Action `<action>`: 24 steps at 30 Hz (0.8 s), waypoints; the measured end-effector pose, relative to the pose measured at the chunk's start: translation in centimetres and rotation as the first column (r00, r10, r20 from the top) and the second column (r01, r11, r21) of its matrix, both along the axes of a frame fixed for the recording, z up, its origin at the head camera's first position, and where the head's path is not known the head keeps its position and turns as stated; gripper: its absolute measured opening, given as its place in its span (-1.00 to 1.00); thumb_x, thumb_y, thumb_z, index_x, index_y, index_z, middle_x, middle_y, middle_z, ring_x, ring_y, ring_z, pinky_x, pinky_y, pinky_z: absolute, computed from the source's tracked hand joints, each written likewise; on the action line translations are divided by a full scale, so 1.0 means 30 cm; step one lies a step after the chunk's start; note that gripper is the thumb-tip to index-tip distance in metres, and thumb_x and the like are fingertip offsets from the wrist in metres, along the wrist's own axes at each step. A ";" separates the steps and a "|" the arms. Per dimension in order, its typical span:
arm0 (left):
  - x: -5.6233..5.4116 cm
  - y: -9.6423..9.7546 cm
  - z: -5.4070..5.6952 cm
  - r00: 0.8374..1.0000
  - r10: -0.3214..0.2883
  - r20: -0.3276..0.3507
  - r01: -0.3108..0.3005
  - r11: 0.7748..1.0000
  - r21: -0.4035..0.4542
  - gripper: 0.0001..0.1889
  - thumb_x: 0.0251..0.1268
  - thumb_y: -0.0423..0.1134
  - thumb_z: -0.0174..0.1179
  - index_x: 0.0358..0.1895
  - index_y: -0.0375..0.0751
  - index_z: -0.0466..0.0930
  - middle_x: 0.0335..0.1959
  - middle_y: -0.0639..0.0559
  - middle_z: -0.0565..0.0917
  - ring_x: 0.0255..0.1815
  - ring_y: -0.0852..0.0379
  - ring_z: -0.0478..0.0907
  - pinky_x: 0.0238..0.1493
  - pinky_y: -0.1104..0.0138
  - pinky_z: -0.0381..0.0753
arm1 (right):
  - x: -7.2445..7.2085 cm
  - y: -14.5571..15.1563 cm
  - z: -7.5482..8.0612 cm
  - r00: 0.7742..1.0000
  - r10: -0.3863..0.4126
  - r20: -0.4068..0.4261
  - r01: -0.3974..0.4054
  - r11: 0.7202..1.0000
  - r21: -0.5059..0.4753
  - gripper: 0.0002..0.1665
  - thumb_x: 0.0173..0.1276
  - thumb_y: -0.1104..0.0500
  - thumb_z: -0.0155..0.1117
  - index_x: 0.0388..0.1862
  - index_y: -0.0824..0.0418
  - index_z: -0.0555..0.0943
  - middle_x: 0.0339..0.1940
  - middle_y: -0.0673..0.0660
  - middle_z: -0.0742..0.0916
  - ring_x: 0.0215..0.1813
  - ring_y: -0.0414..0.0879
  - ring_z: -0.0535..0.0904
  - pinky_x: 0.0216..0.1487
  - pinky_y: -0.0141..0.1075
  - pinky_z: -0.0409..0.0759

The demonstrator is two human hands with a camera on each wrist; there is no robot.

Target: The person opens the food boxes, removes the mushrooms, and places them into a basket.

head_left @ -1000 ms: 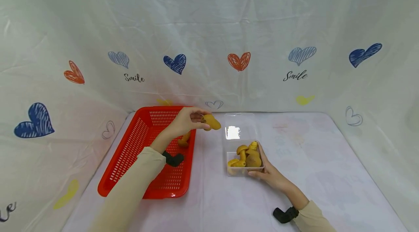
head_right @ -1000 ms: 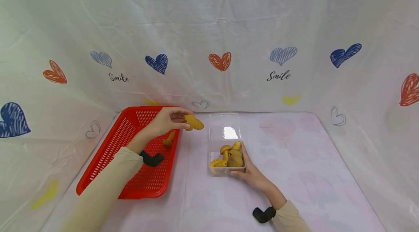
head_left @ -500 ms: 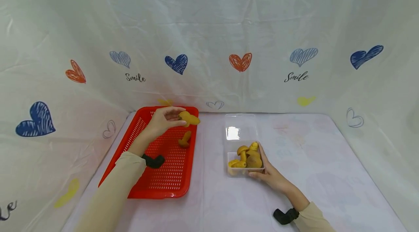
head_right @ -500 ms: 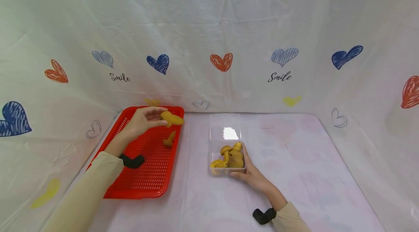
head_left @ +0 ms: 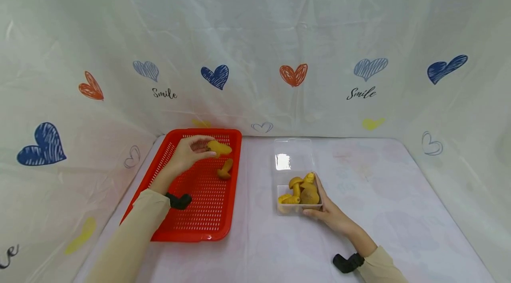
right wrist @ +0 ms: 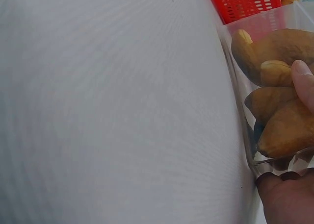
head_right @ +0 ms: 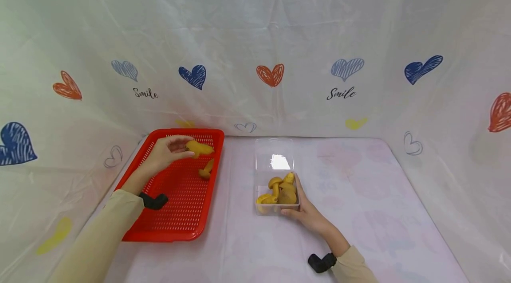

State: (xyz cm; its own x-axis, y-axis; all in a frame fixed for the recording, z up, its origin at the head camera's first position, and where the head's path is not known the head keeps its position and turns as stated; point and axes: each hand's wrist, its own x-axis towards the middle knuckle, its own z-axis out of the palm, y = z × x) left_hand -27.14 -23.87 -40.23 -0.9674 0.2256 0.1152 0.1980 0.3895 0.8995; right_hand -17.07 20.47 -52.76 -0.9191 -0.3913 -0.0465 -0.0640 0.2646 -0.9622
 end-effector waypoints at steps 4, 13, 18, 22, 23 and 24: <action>-0.017 -0.029 -0.033 0.999 0.029 0.023 -0.029 1.000 -0.008 -0.49 0.23 -0.29 0.41 0.24 -0.36 0.55 0.21 -0.25 0.57 0.20 -0.16 0.53 0.07 0.47 0.58 | -0.003 0.001 -0.004 1.000 0.005 -0.002 -0.005 1.000 -0.006 0.28 0.42 0.17 0.33 0.62 -0.10 -0.48 0.62 0.26 -0.30 -0.39 -0.06 0.35 -0.44 -0.35 0.47; -0.041 -0.079 -0.125 0.986 0.128 0.103 -0.126 0.992 -0.024 -0.51 0.35 -0.26 0.32 0.29 -0.39 0.49 0.28 -0.31 0.50 0.28 -0.25 0.47 0.17 0.17 0.59 | -0.004 0.003 -0.012 1.000 -0.002 -0.020 0.002 1.000 -0.002 0.30 0.39 0.15 0.36 0.63 -0.10 -0.46 0.62 0.23 -0.32 0.29 0.25 0.17 -0.16 -0.45 0.42; -0.045 -0.098 -0.178 0.981 0.124 0.146 -0.116 0.991 -0.059 -0.53 0.37 -0.29 0.30 0.27 -0.43 0.49 0.28 -0.34 0.50 0.30 -0.26 0.44 0.23 0.07 0.53 | -0.005 0.001 -0.013 1.000 0.008 -0.004 -0.008 1.000 -0.015 0.29 0.41 0.18 0.34 0.62 -0.12 -0.48 0.62 0.23 -0.32 -0.09 0.10 0.35 -0.36 -0.37 0.48; -0.052 -0.097 -0.196 0.985 0.098 0.142 -0.091 0.994 -0.055 -0.54 0.36 -0.32 0.30 0.25 -0.46 0.50 0.26 -0.37 0.50 0.28 -0.29 0.46 0.19 0.12 0.57 | -0.005 0.000 -0.011 1.000 0.010 -0.010 -0.010 1.000 -0.024 0.29 0.41 0.19 0.34 0.62 -0.12 -0.47 0.62 0.22 -0.33 0.07 0.15 0.29 -0.35 -0.37 0.49; -0.054 -0.095 -0.198 0.986 0.093 0.138 -0.086 0.995 -0.055 -0.54 0.35 -0.32 0.30 0.24 -0.47 0.50 0.26 -0.38 0.51 0.27 -0.30 0.46 0.17 0.13 0.58 | -0.005 0.001 -0.010 1.000 0.008 -0.014 -0.008 1.000 -0.025 0.29 0.40 0.19 0.34 0.62 -0.14 -0.47 0.62 0.21 -0.33 0.09 0.17 0.27 -0.34 -0.37 0.49; -0.056 -0.093 -0.199 0.987 0.089 0.134 -0.083 0.995 -0.054 -0.54 0.35 -0.33 0.30 0.24 -0.47 0.50 0.25 -0.38 0.51 0.26 -0.31 0.47 0.17 0.13 0.58 | -0.005 0.001 -0.009 1.000 0.005 -0.018 -0.005 1.000 -0.027 0.29 0.40 0.19 0.35 0.62 -0.16 -0.46 0.62 0.21 -0.33 0.16 0.18 0.22 -0.33 -0.37 0.49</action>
State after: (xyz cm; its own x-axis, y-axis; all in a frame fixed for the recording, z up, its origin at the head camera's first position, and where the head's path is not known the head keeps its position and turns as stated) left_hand -28.82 -26.65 -46.19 -0.9893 0.1429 -0.0280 0.0387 0.4433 0.8955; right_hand -17.22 20.49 -53.02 -0.9177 -0.3967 -0.0197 -0.0821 0.2379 -0.9678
